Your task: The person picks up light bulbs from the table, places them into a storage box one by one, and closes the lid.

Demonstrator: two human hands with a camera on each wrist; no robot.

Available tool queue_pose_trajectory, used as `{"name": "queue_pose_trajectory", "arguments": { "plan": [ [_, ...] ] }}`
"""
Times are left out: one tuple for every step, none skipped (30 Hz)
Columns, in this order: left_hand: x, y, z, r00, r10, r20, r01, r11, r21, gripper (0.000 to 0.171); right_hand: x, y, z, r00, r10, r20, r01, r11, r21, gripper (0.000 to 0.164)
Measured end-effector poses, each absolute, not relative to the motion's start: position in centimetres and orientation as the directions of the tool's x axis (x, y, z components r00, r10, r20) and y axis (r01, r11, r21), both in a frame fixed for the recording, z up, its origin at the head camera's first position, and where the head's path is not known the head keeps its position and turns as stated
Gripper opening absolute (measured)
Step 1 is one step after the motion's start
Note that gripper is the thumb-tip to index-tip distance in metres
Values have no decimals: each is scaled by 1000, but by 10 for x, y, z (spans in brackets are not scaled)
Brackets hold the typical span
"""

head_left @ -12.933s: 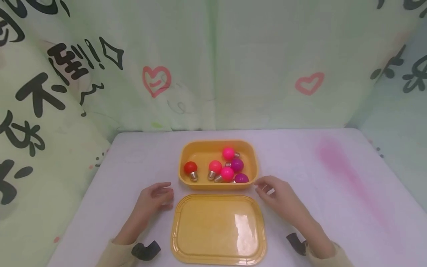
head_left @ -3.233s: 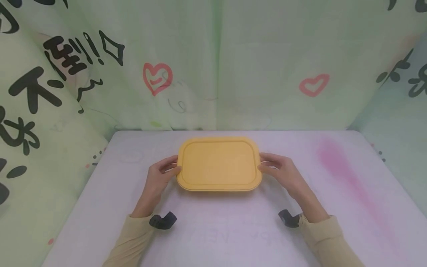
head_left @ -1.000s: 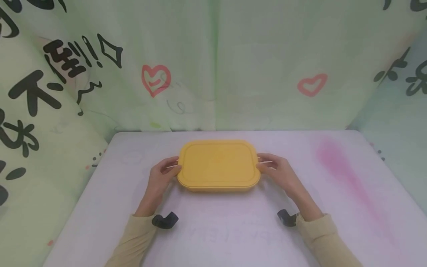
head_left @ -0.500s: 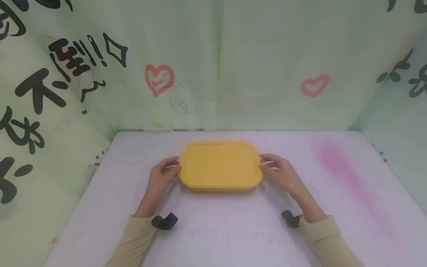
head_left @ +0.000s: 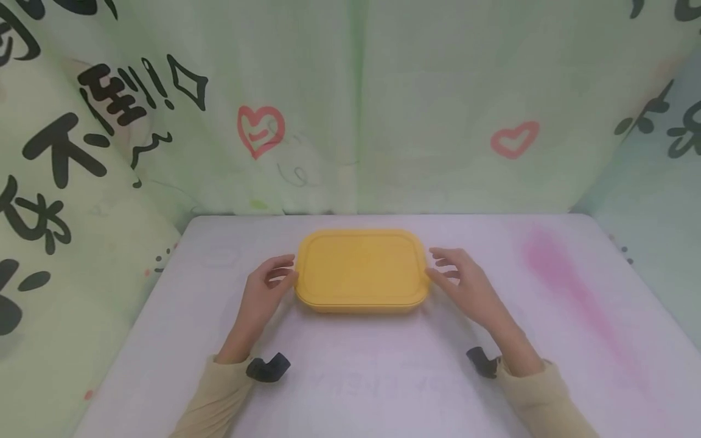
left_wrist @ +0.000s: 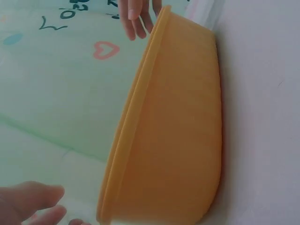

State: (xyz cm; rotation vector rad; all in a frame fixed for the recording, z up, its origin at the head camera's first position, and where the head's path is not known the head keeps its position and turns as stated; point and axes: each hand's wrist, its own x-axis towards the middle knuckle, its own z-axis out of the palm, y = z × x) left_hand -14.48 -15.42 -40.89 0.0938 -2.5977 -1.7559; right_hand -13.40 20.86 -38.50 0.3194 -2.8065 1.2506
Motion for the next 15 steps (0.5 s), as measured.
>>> {"name": "queue_pose_trajectory", "arguments": {
  "plan": [
    [-144,-154,-407,-999,-48,-13,-30,386,922,39,-132,207,-383,-976,-170,137,-216,663,-716,50],
    [-143,-153,-405,-999,-43,5,-12,398,917,39,-130,206,-380,-975,-173,136,-218,677,-703,52],
    [-141,-153,-404,-999,-38,24,7,406,914,40,-128,205,-378,-975,-174,134,-218,692,-688,54],
    [-140,-152,-402,-999,-30,45,28,416,909,40,-126,203,-376,-975,-178,135,-222,709,-669,56],
    [-138,-151,-400,-997,-22,68,53,423,905,41,-124,202,-374,-974,-182,135,-226,722,-654,58],
    [-136,-151,-397,-996,-13,91,77,428,900,42,-121,201,-372,-973,-187,138,-231,736,-636,59],
    [-135,-150,-395,-994,-6,111,97,437,894,42,-119,200,-371,-970,-194,146,-242,744,-622,61],
    [-133,-149,-393,-991,3,133,120,448,886,43,-117,199,-369,-967,-202,158,-256,750,-610,61],
    [-131,-148,-391,-988,13,156,144,466,873,44,-114,199,-368,-961,-213,176,-276,753,-598,62],
    [-129,-147,-389,-984,23,178,167,483,859,45,-112,198,-368,-955,-224,192,-295,755,-586,62],
    [-127,-146,-387,-980,32,196,185,499,847,45,-110,197,-367,-950,-235,207,-312,756,-576,62],
    [-126,-145,-385,-977,40,210,200,519,831,46,-108,197,-366,-944,-245,222,-329,759,-561,62],
    [-124,-144,-383,-975,46,219,209,538,816,47,-106,197,-366,-938,-253,235,-343,764,-546,63],
    [-122,-143,-381,-972,53,227,218,555,803,48,-104,197,-365,-933,-262,247,-356,769,-531,64],
    [-121,-142,-379,-971,59,233,224,568,792,49,-102,197,-365,-928,-269,258,-368,774,-515,65]
  ]
}}
